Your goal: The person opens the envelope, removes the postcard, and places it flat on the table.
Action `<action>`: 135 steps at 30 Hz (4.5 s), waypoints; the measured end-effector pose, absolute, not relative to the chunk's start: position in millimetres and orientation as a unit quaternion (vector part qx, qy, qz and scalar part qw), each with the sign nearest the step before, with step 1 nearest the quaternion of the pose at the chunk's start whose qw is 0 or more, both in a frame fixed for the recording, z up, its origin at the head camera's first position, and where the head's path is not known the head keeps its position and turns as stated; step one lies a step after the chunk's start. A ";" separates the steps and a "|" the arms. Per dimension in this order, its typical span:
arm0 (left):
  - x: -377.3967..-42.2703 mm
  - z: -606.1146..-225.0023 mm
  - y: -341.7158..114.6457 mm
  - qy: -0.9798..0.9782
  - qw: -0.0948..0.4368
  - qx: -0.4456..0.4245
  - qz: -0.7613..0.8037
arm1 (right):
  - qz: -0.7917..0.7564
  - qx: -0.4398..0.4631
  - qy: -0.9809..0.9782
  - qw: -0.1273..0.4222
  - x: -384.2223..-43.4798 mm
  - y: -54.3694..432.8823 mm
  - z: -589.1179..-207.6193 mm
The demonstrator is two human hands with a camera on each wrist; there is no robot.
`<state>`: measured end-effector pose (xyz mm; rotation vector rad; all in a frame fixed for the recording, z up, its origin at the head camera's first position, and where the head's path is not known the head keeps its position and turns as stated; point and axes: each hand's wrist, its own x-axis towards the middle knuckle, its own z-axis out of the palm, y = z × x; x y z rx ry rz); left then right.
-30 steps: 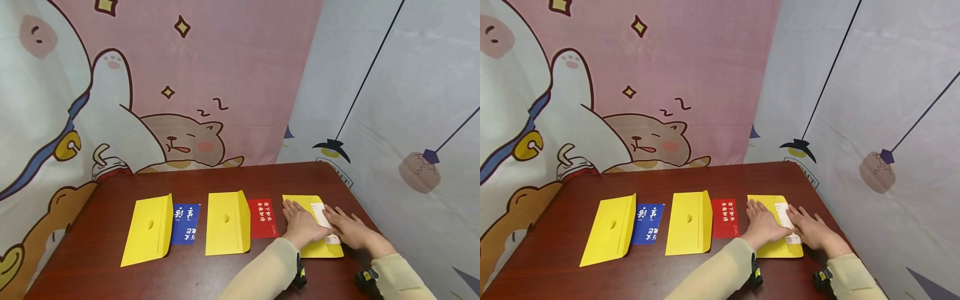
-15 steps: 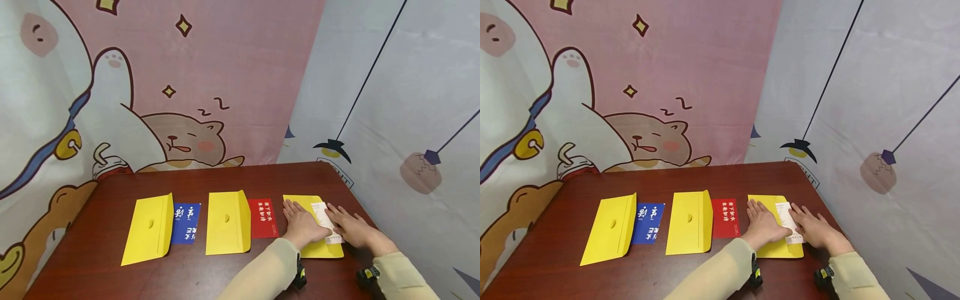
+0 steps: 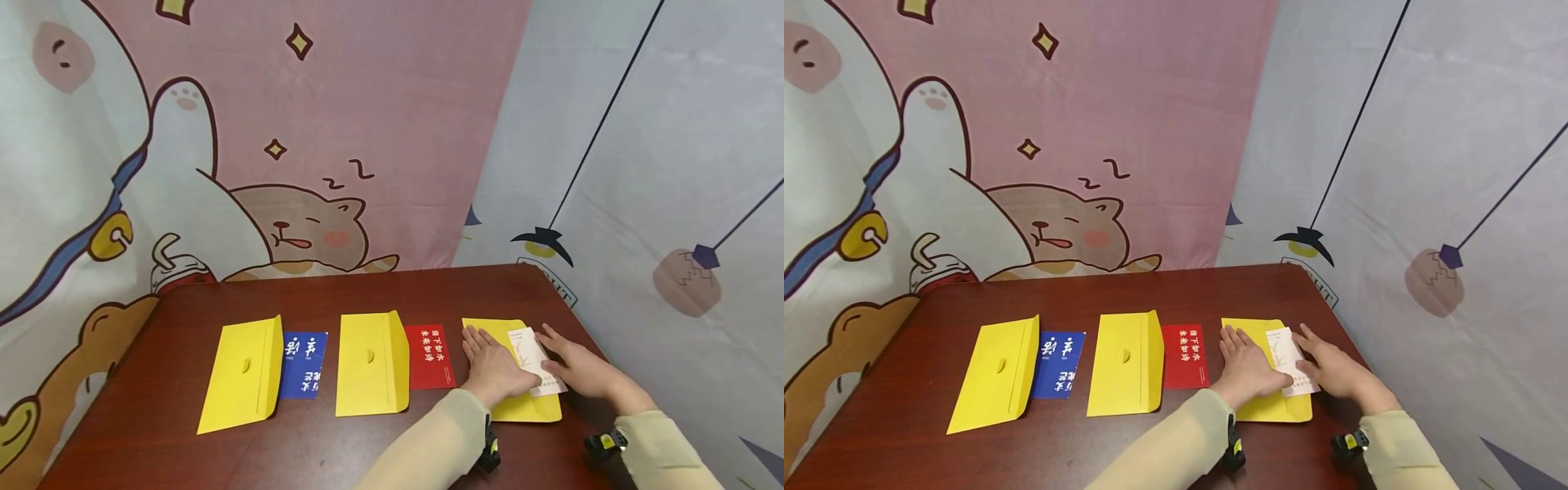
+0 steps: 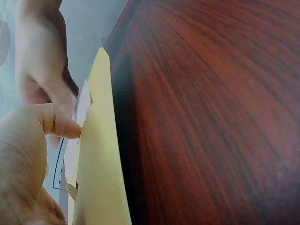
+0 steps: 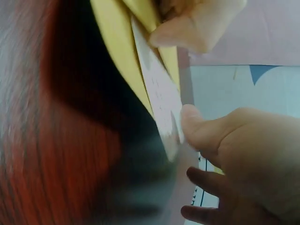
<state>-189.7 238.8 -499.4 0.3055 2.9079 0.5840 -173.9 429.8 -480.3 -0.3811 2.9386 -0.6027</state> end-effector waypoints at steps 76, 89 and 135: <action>-191.2 -501.7 240.4 0.974 0.081 0.103 0.187 | -0.374 0.157 0.914 0.020 -164.8 463.2 -465.5; -190.2 -501.2 241.0 0.974 0.084 0.099 0.187 | -0.366 0.159 0.917 0.024 -159.5 477.0 -462.7; -187.7 -498.1 237.4 0.971 0.083 0.104 0.199 | -0.347 0.182 0.920 0.008 -153.8 498.0 -486.5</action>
